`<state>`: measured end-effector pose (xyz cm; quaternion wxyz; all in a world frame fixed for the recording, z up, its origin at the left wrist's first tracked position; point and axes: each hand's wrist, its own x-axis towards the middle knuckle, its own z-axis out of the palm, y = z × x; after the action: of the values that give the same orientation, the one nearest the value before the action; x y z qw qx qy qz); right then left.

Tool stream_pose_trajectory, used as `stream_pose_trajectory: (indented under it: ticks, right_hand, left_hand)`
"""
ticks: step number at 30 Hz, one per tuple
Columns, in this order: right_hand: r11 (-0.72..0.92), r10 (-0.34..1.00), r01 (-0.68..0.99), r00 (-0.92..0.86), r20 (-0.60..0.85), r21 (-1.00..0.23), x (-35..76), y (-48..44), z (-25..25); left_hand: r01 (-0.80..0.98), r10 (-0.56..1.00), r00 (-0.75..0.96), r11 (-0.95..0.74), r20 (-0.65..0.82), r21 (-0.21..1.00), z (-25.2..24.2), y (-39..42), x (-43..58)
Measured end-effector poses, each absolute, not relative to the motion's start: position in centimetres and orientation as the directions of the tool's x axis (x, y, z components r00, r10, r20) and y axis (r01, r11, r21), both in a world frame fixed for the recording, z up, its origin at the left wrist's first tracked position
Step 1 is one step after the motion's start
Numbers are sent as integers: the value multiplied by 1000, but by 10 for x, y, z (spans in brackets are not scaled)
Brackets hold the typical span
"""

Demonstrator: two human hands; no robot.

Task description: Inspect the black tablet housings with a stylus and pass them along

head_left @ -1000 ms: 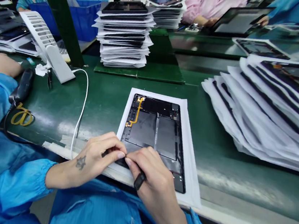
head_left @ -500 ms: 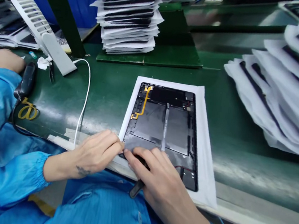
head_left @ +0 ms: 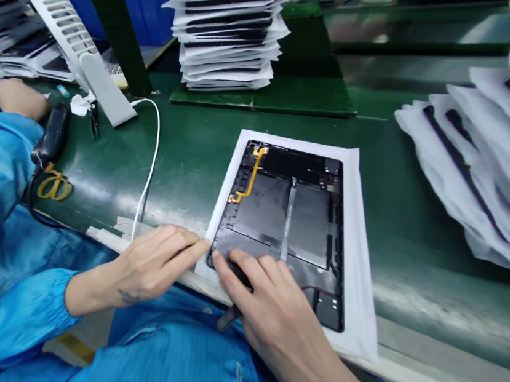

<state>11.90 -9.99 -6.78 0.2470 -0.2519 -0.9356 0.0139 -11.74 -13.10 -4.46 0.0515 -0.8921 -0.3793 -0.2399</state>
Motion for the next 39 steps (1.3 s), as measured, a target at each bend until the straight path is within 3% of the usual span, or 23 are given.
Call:
stream_pose_trajectory:
  ticks: [5, 10, 13, 16, 18, 22, 26, 31, 35, 39]
  right_hand:
    - [863, 499, 471, -735, 460, -184, 117, -102, -67]
    - [831, 554, 418, -683, 476, -368, 129, -97, -48]
    - [821, 571, 503, -700, 430, -271, 139, -87, -31]
    - [830, 532, 552, -743, 406, -77, 142, -81, -21]
    - [849, 494, 528, -771, 402, -30, 141, -81, -20]
    - [894, 444, 432, -812, 379, -120, 139, -84, -25]
    - [861, 495, 418, -816, 298, -289, 140, -87, -34]
    - [817, 561, 410, -727, 396, -405, 132, -93, -44]
    - [835, 550, 497, -729, 408, -236, 123, -94, -49]
    - [832, 549, 526, -731, 405, -178, 120, -92, -49]
  left_hand:
    - [669, 578, 667, -743, 470, -37, -49, -130, -115]
    - [636, 539, 768, -708, 347, -306, -45, -136, -108]
    - [608, 524, 793, -698, 309, -377, -45, -138, -105]
    - [651, 525, 732, -727, 434, -220, -45, -133, -106]
    - [696, 582, 649, -714, 490, -75, -45, -127, -108]
    - [757, 737, 540, -637, 407, 148, -47, -116, -112]
    - [695, 763, 557, -645, 329, 319, -57, -116, -116]
    - [692, 775, 520, -629, 359, 354, -57, -121, -108]
    - [706, 775, 494, -622, 393, 339, -50, -122, -103]
    - [690, 778, 483, -621, 401, 372, -51, -122, -103]
